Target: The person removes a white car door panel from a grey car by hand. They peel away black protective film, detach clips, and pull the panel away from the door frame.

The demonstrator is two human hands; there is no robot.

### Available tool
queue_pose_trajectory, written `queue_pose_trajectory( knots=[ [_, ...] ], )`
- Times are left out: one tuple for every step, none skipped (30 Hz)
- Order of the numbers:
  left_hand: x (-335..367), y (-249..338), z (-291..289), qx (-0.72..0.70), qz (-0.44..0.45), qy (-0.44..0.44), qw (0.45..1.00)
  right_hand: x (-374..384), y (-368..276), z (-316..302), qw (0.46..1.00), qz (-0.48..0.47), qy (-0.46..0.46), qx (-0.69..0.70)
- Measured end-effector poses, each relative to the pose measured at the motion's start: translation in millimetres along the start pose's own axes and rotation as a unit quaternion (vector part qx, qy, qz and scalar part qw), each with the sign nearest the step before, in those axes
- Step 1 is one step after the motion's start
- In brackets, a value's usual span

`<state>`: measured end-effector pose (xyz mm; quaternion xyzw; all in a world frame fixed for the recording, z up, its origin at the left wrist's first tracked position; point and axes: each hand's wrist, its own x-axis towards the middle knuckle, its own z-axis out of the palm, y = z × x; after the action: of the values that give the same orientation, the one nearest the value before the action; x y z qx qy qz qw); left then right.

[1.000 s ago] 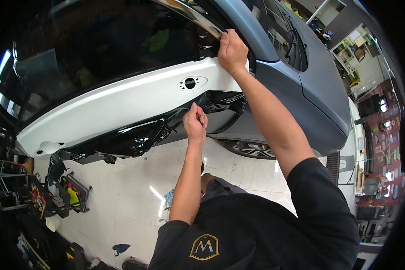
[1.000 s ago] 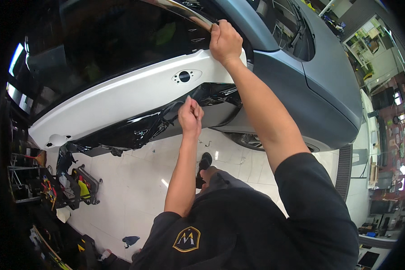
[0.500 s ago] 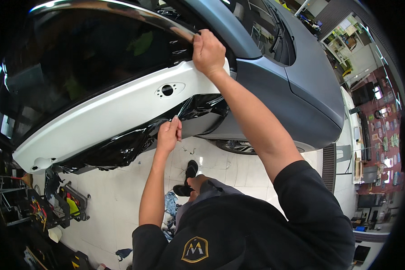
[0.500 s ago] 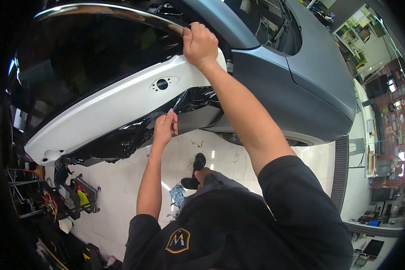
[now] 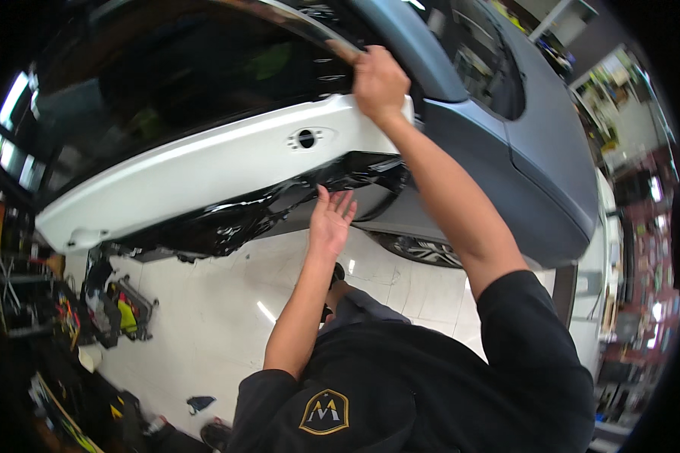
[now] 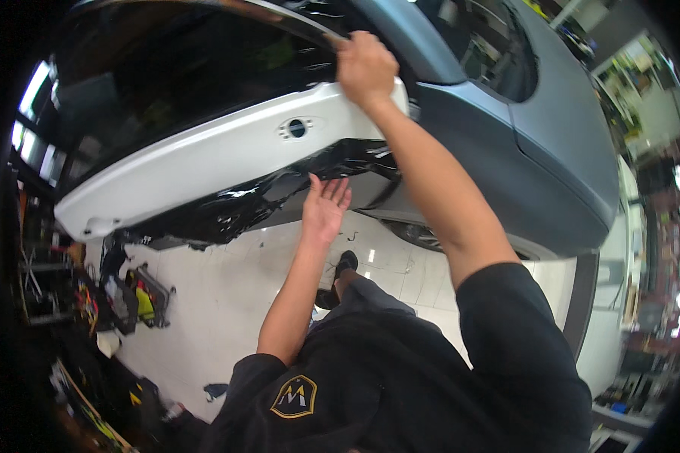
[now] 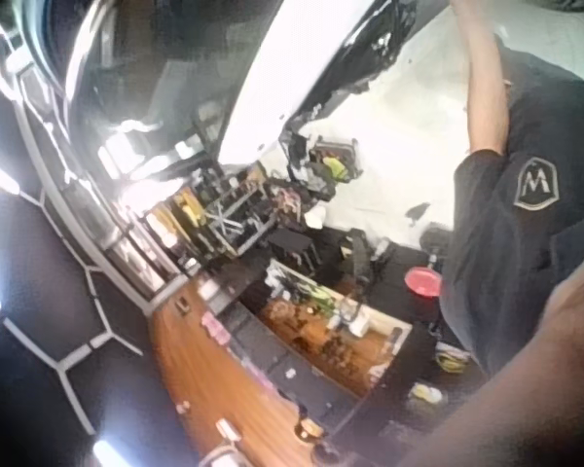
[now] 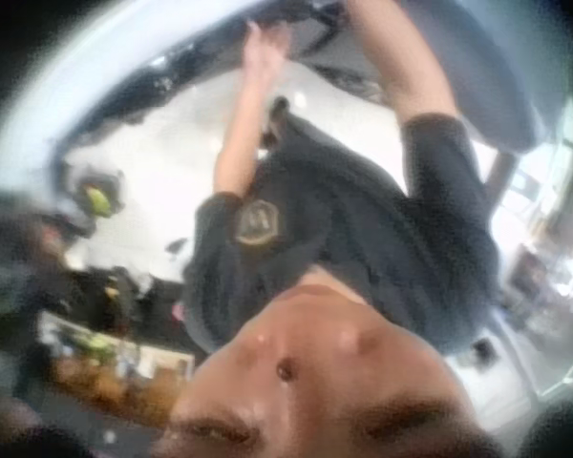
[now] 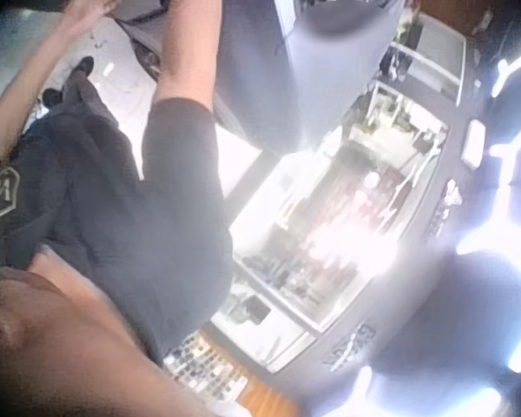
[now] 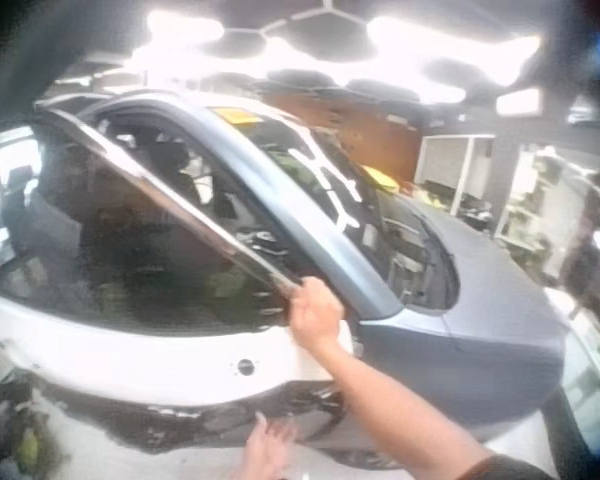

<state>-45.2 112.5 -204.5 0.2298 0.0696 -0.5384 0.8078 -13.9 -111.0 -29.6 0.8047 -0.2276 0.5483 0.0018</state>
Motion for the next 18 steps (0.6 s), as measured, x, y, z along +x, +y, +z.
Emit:
queue_pose_trajectory(
  knots=[
    [-4.7, 2.0, -10.2, -0.019, 0.021, -0.013, 1.000, -0.8, 0.9, -1.5, 1.000, 0.002, -0.008, 0.002],
    [-6.8, 3.0, -22.4, -0.033, 0.018, -0.016, 0.999, -1.3, 3.8, -0.4, 1.000, 0.014, -0.014, 0.000],
    [-13.3, 3.7, -26.2, -0.004, 0.025, -0.010, 1.000, -2.1, 3.4, -3.6, 0.999, 0.022, -0.022, 0.008],
    [-19.2, 3.3, -25.6, 0.025, 0.028, -0.007, 0.999, -1.7, 4.4, -7.2, 0.999, 0.013, -0.031, 0.000],
    [-23.6, 4.3, -24.0, 0.056, 0.030, -0.004, 0.998, -3.1, 2.5, -7.6, 0.999, 0.033, -0.040, -0.008],
    [-30.9, 5.0, -20.5, 0.074, 0.036, -0.001, 0.997, -2.6, -6.0, -9.7, 0.999, 0.033, -0.039, -0.017],
    [-38.2, 0.9, -14.9, 0.093, 0.036, -0.003, 0.995, -1.6, -7.7, -11.8, 0.998, 0.031, -0.051, -0.027],
    [-46.2, -0.4, -11.5, 0.112, 0.036, -0.005, 0.993, -2.9, -12.4, -9.4, 0.998, 0.036, -0.057, -0.018],
    [-50.0, -4.3, -10.5, 0.133, 0.039, -0.011, 0.990, -1.4, -15.1, -9.8, 0.997, 0.039, -0.062, -0.014],
    [-54.0, -7.4, -10.2, 0.154, 0.041, -0.016, 0.987, -0.1, -17.4, -9.1, 0.998, 0.036, -0.057, -0.017],
    [-56.9, -8.0, -10.9, 0.174, 0.044, -0.021, 0.983, 0.2, -19.8, -7.6, 0.998, 0.034, -0.052, -0.020],
    [-59.6, -7.7, -8.9, 0.191, 0.062, 0.016, 0.980, -0.5, -17.8, -9.7, 0.998, 0.034, -0.046, -0.027],
    [-61.8, -2.0, -6.1, 0.207, 0.083, 0.054, 0.973, 0.1, -15.9, -10.4, 0.998, 0.036, -0.052, -0.026],
    [-64.3, 4.9, -4.4, 0.223, 0.103, 0.093, 0.965, -0.5, -13.6, -12.7, 0.997, 0.038, -0.058, -0.026],
    [-64.1, 12.0, -3.6, 0.239, 0.121, 0.129, 0.955, -0.9, -11.7, -14.1, 0.997, 0.040, -0.062, -0.028],
    [-62.0, 25.6, -11.4, 0.090, 0.117, 0.118, 0.982, 0.3, -12.2, -14.8, 0.996, 0.047, -0.066, -0.029],
    [-63.8, 36.1, -20.7, 0.040, 0.139, 0.091, 0.985, 0.6, -13.8, -12.9, 0.997, 0.040, -0.059, -0.029],
    [-65.0, 47.1, -25.4, -0.008, 0.154, 0.060, 0.986, -1.0, -12.3, -10.8, 0.998, 0.036, -0.049, -0.034]
  ],
)
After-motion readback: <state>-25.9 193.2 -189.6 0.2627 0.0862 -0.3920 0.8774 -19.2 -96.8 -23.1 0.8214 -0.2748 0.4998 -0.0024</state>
